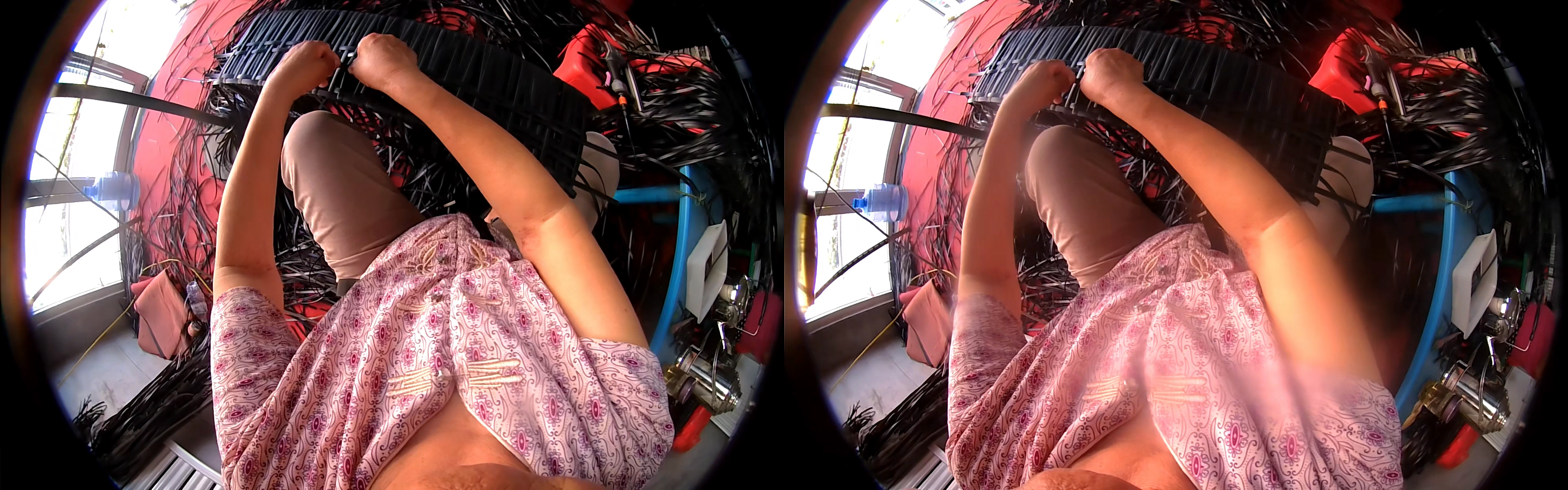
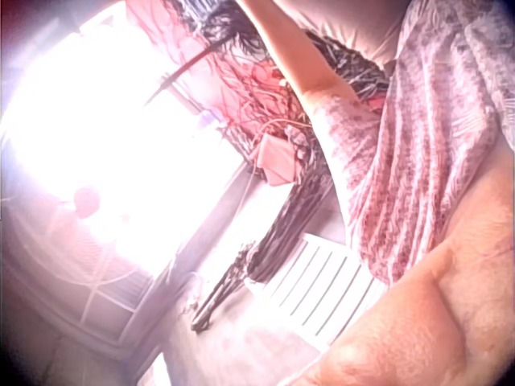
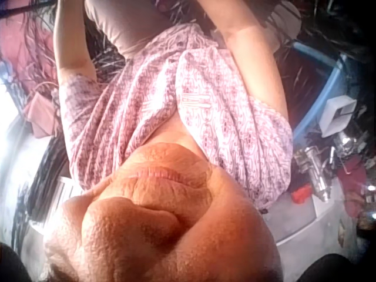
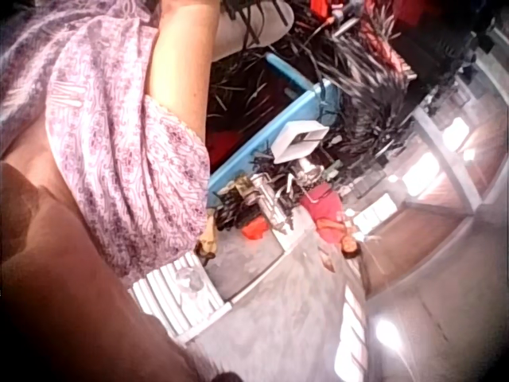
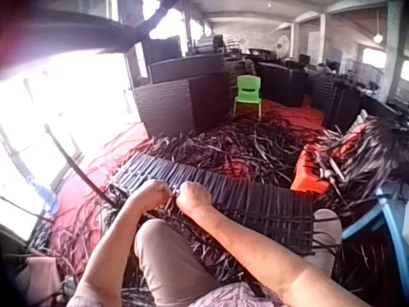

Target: The person weaves black strips through a metal frame by hand, lifting and flipping the panel while surrounded by piles of weaving material.

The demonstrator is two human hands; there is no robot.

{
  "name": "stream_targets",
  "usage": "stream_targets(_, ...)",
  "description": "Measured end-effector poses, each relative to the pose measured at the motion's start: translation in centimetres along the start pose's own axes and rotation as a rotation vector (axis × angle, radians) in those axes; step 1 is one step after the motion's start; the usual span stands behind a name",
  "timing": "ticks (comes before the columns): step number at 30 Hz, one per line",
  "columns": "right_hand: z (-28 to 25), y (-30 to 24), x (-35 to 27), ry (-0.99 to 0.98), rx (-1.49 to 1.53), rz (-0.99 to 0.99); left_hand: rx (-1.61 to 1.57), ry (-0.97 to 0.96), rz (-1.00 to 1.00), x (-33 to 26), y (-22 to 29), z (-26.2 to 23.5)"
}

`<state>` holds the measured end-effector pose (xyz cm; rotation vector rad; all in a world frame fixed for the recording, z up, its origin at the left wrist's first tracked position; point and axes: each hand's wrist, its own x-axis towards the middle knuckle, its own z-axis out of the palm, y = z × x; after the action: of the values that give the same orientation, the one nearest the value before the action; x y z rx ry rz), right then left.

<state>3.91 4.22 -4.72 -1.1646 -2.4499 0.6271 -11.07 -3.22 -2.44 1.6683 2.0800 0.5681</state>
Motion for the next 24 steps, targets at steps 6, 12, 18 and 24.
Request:
stream_targets(6,-0.5,0.9,-1.2,0.3,0.059,-0.373,0.168,0.151,-0.065,-0.8,-1.6,-2.3)
stream_targets(12,-0.7,-0.1,-0.1,0.2,0.434,-0.4,0.422,0.381,-0.025,-1.4,-6.9,-6.9)
stream_targets(18,-1.1,-3.8,2.5,0.116,0.639,-0.521,0.254,0.43,0.024,-2.4,-4.5,-10.1)
stream_targets(24,-1.3,-5.4,3.8,-0.311,1.171,-0.425,0.22,0.469,0.092,-4.7,2.7,-10.0)
